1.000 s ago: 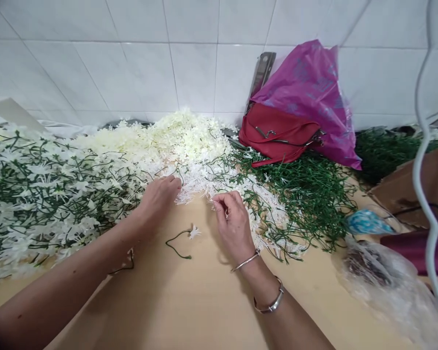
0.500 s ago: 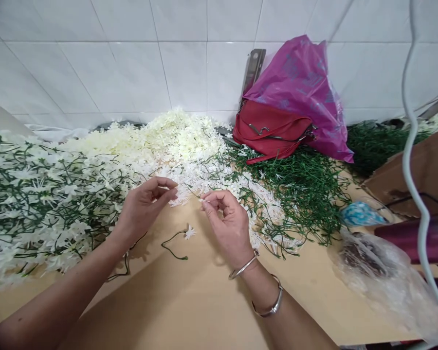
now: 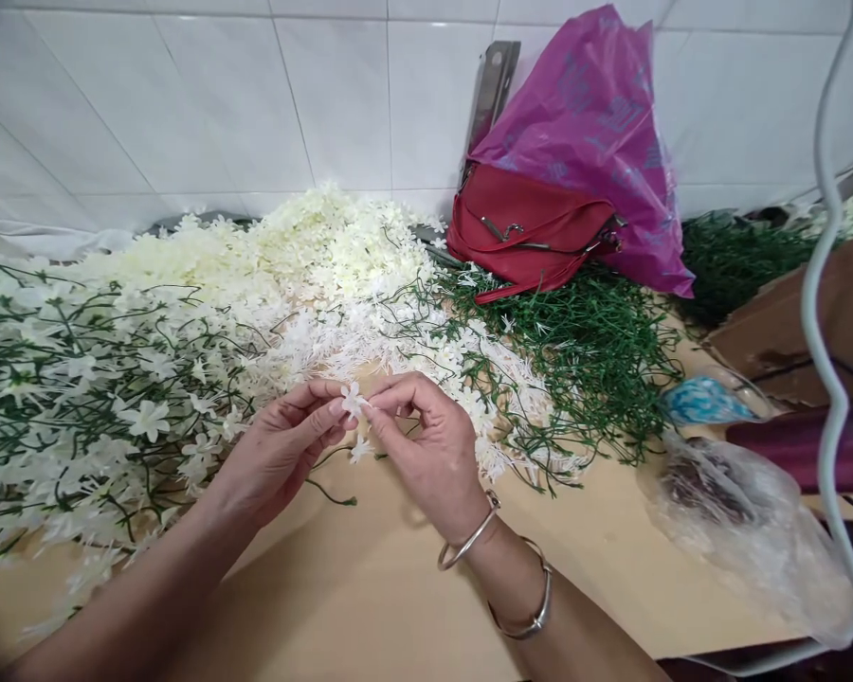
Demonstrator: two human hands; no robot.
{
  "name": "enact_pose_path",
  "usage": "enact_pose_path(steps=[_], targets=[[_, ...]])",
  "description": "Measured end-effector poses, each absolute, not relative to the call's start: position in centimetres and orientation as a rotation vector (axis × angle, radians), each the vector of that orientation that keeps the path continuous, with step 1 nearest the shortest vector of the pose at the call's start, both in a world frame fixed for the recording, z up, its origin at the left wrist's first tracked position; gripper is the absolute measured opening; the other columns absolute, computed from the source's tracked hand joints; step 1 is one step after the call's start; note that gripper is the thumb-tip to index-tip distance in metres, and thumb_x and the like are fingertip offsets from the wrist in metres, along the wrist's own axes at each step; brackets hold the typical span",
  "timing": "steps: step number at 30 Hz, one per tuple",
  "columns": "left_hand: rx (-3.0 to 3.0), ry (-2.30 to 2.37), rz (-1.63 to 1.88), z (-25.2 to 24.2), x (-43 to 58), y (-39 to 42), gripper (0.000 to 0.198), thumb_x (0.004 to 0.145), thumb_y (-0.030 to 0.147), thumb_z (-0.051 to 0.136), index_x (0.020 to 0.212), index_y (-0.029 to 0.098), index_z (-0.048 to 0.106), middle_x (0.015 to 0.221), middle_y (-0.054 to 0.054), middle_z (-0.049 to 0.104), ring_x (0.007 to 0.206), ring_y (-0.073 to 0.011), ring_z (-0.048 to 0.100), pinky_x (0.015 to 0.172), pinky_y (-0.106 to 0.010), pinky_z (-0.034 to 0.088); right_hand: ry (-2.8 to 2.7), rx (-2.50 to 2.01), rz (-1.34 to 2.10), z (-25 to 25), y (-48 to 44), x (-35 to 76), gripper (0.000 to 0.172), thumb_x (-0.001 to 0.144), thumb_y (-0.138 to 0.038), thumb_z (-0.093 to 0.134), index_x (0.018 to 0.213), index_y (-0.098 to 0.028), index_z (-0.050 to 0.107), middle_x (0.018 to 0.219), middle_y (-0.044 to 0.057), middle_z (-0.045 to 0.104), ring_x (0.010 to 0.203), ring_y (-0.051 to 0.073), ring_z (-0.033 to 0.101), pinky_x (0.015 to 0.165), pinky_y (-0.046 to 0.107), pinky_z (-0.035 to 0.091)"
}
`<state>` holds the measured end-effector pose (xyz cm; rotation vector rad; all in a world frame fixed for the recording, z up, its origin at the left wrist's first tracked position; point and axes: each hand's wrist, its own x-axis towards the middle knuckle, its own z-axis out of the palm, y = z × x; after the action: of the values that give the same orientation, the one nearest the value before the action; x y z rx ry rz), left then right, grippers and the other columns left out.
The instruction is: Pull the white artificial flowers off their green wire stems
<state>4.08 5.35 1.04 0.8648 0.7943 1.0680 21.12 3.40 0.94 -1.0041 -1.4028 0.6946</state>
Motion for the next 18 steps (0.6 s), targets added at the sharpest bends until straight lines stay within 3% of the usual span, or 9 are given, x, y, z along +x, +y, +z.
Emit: enact_pose_path(steps=[10, 13, 16, 18], targets=[[1.089, 0.883, 1.114, 0.1, 4.4, 4.9, 0.024, 0.082, 0.04, 0.086, 0.094, 0.019, 0.083, 0.076, -0.001, 0.073, 0.069, -0.0099, 0.056, 0.066, -0.02, 0.047, -1.666, -1.022, 0.365, 0.3, 3.1, 20.7, 0.021, 0.093, -0.008, 0.065, 0.08, -0.024, 0.063, 0.087, 0.0, 0.074, 0.084, 0.017, 0.071, 0.079, 0.035, 0.054], [1.136, 0.897, 1.114, 0.0, 4.6, 4.6, 0.023, 0.083, 0.04, 0.084, 0.093, 0.019, 0.083, 0.078, -0.002, 0.073, 0.068, -0.0103, 0.057, 0.064, -0.021, 0.046, -1.607, -1.131, 0.378, 0.1, 3.2, 20.7, 0.013, 0.093, -0.012, 0.066, 0.089, -0.025, 0.064, 0.085, 0.0, 0.069, 0.081, 0.017, 0.066, 0.076, 0.034, 0.053], [1.166, 0.876, 1.125, -0.2, 4.8, 4.4, 0.022, 0.085, 0.037, 0.083, 0.095, 0.017, 0.08, 0.084, -0.002, 0.075, 0.071, -0.0109, 0.061, 0.066, -0.021, 0.049, -1.527, -1.21, 0.502, 0.1, 3.6, 21.0, 0.024, 0.088, -0.019, 0.074, 0.111, -0.025, 0.068, 0.102, 0.004, 0.066, 0.091, 0.02, 0.064, 0.078, 0.034, 0.053], [1.16, 0.835, 1.13, -0.4, 4.9, 4.4, 0.024, 0.086, 0.035, 0.082, 0.1, 0.017, 0.074, 0.088, -0.003, 0.076, 0.078, -0.0127, 0.067, 0.072, -0.022, 0.052, -1.52, -1.167, 0.635, 0.0, 3.8, 21.2, 0.018, 0.088, -0.02, 0.074, 0.106, -0.024, 0.071, 0.112, 0.007, 0.066, 0.102, 0.022, 0.064, 0.081, 0.035, 0.053]])
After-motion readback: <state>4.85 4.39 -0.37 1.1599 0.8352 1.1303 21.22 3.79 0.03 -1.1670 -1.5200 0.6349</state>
